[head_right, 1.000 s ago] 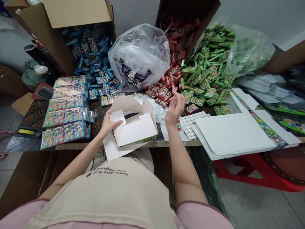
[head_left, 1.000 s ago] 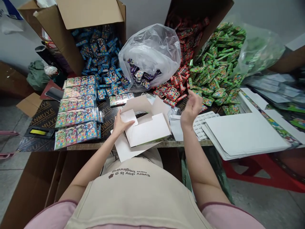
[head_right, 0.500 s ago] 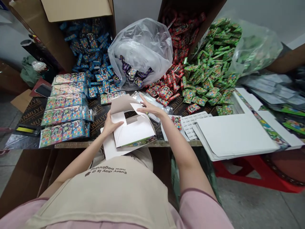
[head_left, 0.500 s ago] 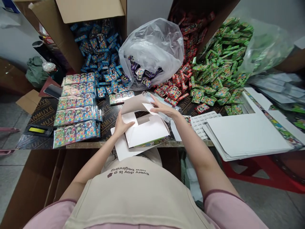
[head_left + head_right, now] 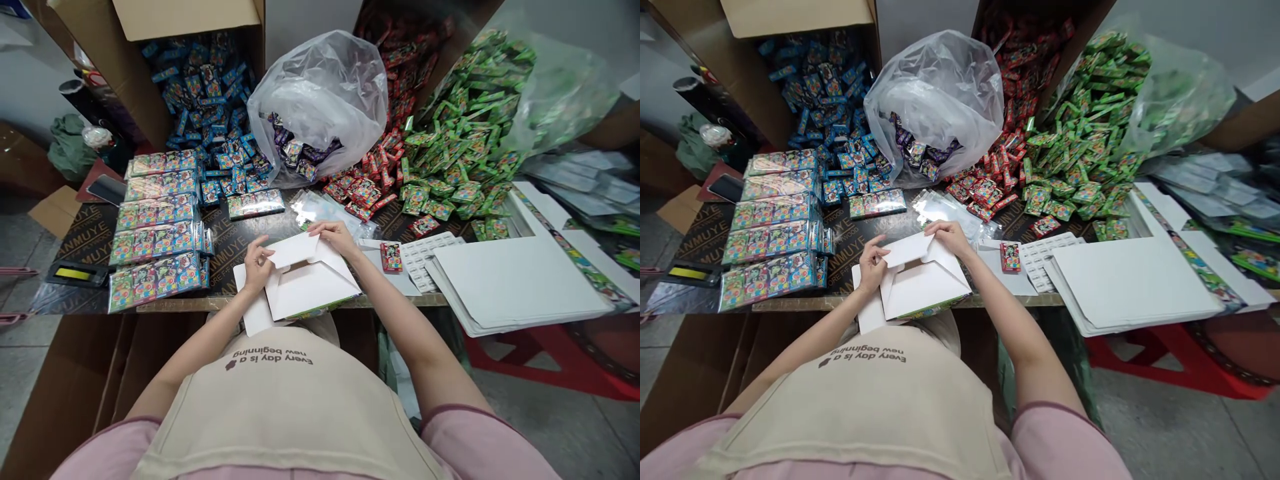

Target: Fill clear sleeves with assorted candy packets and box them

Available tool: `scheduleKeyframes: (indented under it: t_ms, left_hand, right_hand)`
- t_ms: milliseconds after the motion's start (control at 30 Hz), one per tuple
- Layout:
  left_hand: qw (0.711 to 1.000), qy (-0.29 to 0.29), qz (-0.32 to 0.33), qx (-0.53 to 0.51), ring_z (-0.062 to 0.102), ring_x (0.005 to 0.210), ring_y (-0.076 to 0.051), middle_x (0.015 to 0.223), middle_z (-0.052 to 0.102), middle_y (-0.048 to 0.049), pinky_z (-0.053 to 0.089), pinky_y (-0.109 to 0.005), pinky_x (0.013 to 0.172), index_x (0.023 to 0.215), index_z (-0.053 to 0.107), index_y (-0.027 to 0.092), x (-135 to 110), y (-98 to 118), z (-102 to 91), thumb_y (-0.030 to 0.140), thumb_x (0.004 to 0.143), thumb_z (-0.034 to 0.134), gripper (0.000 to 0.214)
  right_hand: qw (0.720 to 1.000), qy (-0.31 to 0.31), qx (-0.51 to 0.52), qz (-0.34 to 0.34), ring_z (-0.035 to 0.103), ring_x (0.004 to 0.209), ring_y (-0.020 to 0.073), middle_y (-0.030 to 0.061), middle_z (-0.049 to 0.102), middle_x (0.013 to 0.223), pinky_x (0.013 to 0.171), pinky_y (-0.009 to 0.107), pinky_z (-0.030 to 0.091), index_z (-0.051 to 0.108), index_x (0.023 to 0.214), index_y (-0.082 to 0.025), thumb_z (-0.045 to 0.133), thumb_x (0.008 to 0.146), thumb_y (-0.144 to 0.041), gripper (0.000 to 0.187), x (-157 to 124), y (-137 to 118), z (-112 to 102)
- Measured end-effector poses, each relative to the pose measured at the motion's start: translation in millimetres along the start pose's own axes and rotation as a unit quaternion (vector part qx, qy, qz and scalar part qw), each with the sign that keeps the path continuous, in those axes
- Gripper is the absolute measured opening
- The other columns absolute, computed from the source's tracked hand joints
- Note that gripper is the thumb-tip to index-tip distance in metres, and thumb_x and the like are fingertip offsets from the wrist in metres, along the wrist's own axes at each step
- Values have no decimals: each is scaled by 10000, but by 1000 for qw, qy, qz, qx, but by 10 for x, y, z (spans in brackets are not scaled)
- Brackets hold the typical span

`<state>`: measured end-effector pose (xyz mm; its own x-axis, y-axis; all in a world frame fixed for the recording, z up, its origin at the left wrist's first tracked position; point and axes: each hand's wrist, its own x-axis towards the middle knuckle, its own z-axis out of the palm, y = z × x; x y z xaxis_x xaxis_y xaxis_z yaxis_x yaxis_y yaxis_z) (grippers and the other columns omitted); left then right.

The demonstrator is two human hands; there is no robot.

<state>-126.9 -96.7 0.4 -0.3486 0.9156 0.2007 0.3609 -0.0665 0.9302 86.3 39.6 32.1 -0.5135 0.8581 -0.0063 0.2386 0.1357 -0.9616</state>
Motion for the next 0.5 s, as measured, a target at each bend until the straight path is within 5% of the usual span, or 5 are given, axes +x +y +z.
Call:
scheduleKeyframes:
  t_ms: [67,167,267,400,500]
  left_hand:
    - [998,-52,8,-36,568,1145,-277,1102,676,-89,383,-474,1030,724,625,209,-12,5,-40,242,788,515,131]
    - [992,-127,-20,17,538,1183,-299,1209,638,-104,364,-471,1037,962,657,213,29,39,-67,357,771,628,241]
    - [967,-181,-53,170,472,1232,-363,1317,561,-141,301,-522,1057,1268,540,223,75,120,-17,466,638,787,719]
    - [938,-166,-42,302,467,1182,-396,1209,589,-174,255,-563,1053,1284,519,197,54,226,125,505,638,795,767]
    - [940,-145,-32,306,454,1191,-394,1187,583,-177,237,-570,1066,1271,523,187,3,241,164,492,652,792,740]
  right_hand:
    - [1000,-15,-7,7,633,1008,244,93,723,983,985,387,425,729,669,-167,473,776,-329,321,-30,-22,-34]
    - [989,-111,-95,-17,562,1162,282,113,659,1182,1045,413,377,752,914,-163,636,732,-430,343,-26,-84,-89]
    - [947,-208,-241,-45,417,1315,326,136,492,1393,1096,463,318,611,1262,-201,860,510,-434,826,-9,-131,-100]
    - [901,-211,-377,-43,469,1239,330,164,491,1335,1034,480,386,468,1395,-190,878,530,-365,973,-41,-166,-25]
    - [894,-189,-404,-43,496,1201,343,182,506,1305,1003,484,410,464,1395,-150,881,527,-330,980,-65,-187,-3]
